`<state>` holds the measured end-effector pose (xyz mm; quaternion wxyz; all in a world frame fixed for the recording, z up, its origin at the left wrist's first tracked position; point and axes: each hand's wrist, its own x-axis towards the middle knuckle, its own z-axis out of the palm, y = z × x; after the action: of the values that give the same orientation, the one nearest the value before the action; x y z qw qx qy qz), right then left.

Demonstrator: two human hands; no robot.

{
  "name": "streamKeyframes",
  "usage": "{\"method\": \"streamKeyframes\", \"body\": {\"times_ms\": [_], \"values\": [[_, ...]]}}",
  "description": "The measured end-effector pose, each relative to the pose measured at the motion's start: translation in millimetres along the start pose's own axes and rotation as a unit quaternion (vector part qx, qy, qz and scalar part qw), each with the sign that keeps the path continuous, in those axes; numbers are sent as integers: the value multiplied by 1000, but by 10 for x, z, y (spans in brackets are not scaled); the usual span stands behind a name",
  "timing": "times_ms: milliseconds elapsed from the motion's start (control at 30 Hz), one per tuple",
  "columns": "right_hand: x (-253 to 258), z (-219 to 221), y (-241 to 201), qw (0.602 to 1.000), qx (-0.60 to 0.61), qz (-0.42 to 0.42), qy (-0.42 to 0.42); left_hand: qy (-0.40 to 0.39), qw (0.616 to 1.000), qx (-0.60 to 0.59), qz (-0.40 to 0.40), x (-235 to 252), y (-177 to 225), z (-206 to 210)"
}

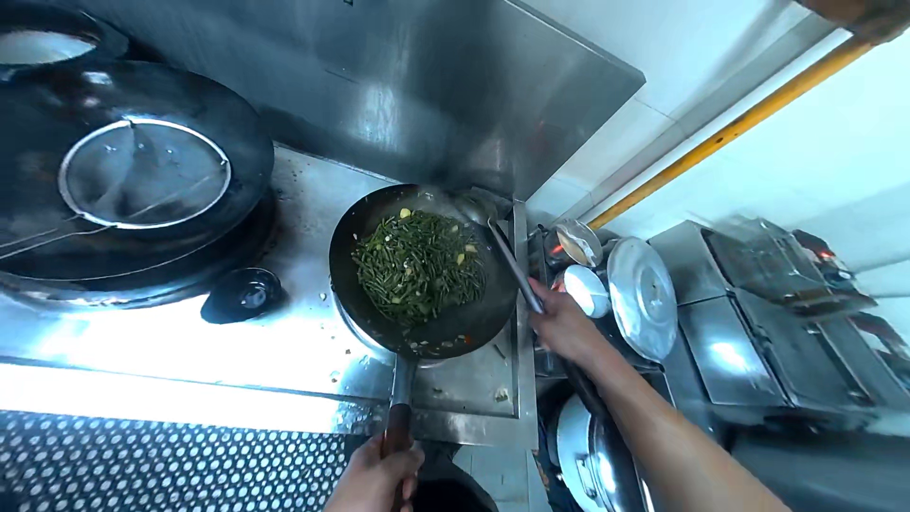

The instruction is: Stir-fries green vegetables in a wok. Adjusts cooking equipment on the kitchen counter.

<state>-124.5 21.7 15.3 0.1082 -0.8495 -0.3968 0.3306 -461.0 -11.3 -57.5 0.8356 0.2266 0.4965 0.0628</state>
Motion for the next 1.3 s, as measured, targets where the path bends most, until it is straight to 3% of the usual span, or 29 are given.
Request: {"method": "streamKeyframes", "body": {"times_ms": [67, 133, 233, 300, 400, 500, 633, 733, 867, 1000, 1100, 1167, 1300], "values": [[359, 44, 11, 999, 34, -4, 14, 8, 1000, -4, 2, 16, -5, -5], [560, 90, 73, 995, 91, 0, -30, 9, 1000, -12, 4, 9, -40, 2], [375, 215, 166, 979, 170, 56, -99, 12, 1000, -15, 4, 4, -57, -26], [253, 326, 157, 984, 138, 66, -87, 12, 1000, -21, 3, 35, -56, -15], [287, 551, 82, 998, -24, 34, -54, 12, 1000, -18, -1, 8, -32, 15], [304, 530, -54, 987, -116, -6, -113, 17, 1000, -3, -12, -95, 70, 47], [-47, 322, 54, 969, -123, -27, -210, 35, 999, 0, -3, 18, 12, -7], [-449, 122, 104, 962, -187, -47, -193, 20, 1000, 0, -3, -156, 58, 107], [-957, -64, 68, 942, -292, -45, -158, 29, 999, -16, -9, 12, 30, 35], [-1258, -154, 261, 954, -213, -43, -205, 15, 1000, -14, -11, 36, -28, 37], [-1418, -70, 425, 972, -152, -35, -175, 16, 1000, -5, -4, 150, -45, -36], [-1549, -77, 477, 974, -155, -41, -160, 15, 1000, -17, -1, 170, -66, -63], [-1701, -143, 390, 960, -176, -32, -216, 3, 1000, -27, -1, 199, -68, -82]]}}
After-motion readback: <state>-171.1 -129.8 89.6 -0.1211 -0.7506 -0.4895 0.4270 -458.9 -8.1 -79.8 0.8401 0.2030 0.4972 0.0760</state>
